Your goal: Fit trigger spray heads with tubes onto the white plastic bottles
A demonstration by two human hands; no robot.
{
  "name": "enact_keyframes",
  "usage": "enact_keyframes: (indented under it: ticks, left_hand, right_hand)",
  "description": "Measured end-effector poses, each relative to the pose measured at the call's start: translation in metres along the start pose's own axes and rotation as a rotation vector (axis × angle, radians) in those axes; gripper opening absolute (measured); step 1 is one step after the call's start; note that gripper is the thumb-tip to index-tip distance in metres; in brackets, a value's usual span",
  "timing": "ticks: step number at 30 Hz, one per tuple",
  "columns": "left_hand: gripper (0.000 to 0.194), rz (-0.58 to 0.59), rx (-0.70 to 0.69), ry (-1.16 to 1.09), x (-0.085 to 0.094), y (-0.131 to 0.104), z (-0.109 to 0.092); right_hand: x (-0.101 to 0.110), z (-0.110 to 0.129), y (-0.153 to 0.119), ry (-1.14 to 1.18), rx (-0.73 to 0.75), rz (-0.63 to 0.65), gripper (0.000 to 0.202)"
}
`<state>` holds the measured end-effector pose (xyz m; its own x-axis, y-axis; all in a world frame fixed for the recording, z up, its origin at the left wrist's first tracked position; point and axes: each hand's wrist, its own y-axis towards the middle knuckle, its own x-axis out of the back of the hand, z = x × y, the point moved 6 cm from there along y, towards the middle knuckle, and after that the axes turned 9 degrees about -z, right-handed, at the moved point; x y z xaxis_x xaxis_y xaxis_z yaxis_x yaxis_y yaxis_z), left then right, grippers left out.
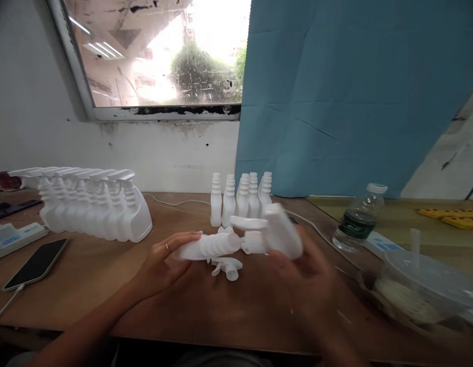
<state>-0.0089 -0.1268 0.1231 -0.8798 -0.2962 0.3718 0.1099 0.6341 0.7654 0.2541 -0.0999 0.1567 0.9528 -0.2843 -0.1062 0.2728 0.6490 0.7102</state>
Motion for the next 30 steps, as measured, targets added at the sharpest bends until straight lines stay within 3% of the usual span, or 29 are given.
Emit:
enact_keyframes:
  ticks: [4,8,14,17,20,23,26,30]
  left_hand:
    - [0.049,0.081,0.202,-0.139,-0.011,-0.015,-0.006]
    - [0.048,0.138,0.384,-0.313,-0.022,-0.024,0.004]
    - [0.046,0.194,0.482,-0.449,-0.034,-0.030,0.014]
    - [0.058,0.199,0.473,-0.487,-0.031,-0.024,0.013]
    - [0.073,0.030,0.370,-0.522,-0.014,-0.002,0.004]
    - [0.067,-0.108,0.264,-0.589,0.001,0.028,-0.012]
    - [0.063,-0.107,0.254,-0.649,-0.002,0.051,-0.029]
    - [0.041,-0.167,0.315,-0.670,-0.014,0.059,-0.039]
  right_hand:
    - [-0.041,0.019,0.012,0.182,0.005,0.318,0.023]
    - [-0.077,0.024,0.014,0.327,-0.129,0.560,0.021]
    - [-0.100,-0.001,0.003,0.420,-0.368,0.562,0.031]
    - [-0.108,-0.010,-0.007,0.499,-0.443,0.539,0.029]
    - [-0.115,-0.015,-0.016,0.549,-0.477,0.513,0.030]
    - [-0.116,-0.019,-0.021,0.564,-0.490,0.461,0.028]
    - [-0.114,-0.018,-0.022,0.566,-0.475,0.430,0.026]
    - [-0.114,-0.013,-0.021,0.552,-0.397,0.487,0.027]
